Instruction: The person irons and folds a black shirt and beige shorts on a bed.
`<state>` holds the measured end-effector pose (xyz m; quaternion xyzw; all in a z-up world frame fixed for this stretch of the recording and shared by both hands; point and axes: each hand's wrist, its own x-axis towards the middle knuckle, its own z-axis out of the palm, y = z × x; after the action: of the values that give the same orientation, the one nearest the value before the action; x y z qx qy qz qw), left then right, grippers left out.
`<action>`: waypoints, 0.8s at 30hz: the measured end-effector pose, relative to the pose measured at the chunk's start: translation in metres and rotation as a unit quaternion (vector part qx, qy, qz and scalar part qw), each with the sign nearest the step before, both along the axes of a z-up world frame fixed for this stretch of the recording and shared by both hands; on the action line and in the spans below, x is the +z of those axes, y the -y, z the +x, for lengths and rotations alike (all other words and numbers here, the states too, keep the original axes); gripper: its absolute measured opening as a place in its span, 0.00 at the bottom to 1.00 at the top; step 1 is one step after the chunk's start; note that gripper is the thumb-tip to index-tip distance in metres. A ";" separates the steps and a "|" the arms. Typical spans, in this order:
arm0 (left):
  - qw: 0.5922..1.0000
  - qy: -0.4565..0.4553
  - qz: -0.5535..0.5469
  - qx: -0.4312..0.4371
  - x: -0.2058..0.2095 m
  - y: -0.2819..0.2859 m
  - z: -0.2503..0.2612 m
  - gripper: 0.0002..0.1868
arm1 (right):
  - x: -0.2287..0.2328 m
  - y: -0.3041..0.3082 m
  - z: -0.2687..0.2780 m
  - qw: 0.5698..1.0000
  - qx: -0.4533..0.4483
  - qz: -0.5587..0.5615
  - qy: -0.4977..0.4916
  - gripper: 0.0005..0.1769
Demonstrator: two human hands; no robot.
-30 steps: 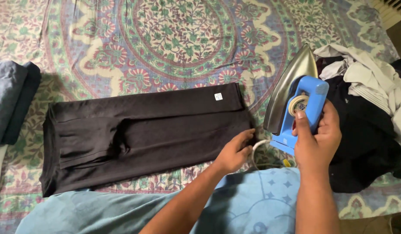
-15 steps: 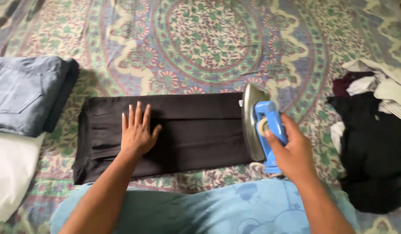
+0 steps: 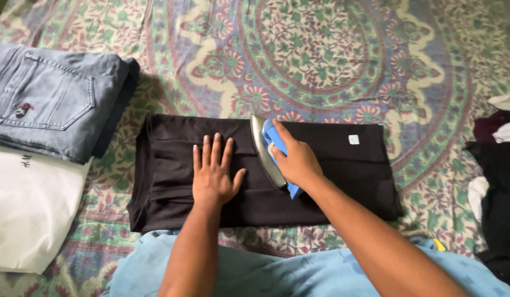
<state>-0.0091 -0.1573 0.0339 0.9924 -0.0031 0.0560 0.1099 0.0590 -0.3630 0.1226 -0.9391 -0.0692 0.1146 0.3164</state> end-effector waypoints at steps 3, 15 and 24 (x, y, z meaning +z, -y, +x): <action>1.000 -0.002 0.002 0.003 0.002 -0.002 0.004 0.46 | -0.015 -0.014 0.017 1.000 0.008 0.001 0.018 0.41; 1.000 -0.019 0.006 0.004 0.002 -0.002 0.003 0.47 | -0.009 0.005 0.018 0.999 0.017 -0.052 -0.003 0.42; 0.999 -0.049 0.022 0.000 0.004 0.000 0.005 0.47 | -0.005 0.030 0.008 0.997 -0.010 -0.070 0.010 0.42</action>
<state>-0.0037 -0.1572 0.0376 0.9960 0.0011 0.0077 0.0885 0.0671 -0.3927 0.1181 -0.9607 -0.0546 0.1067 0.2504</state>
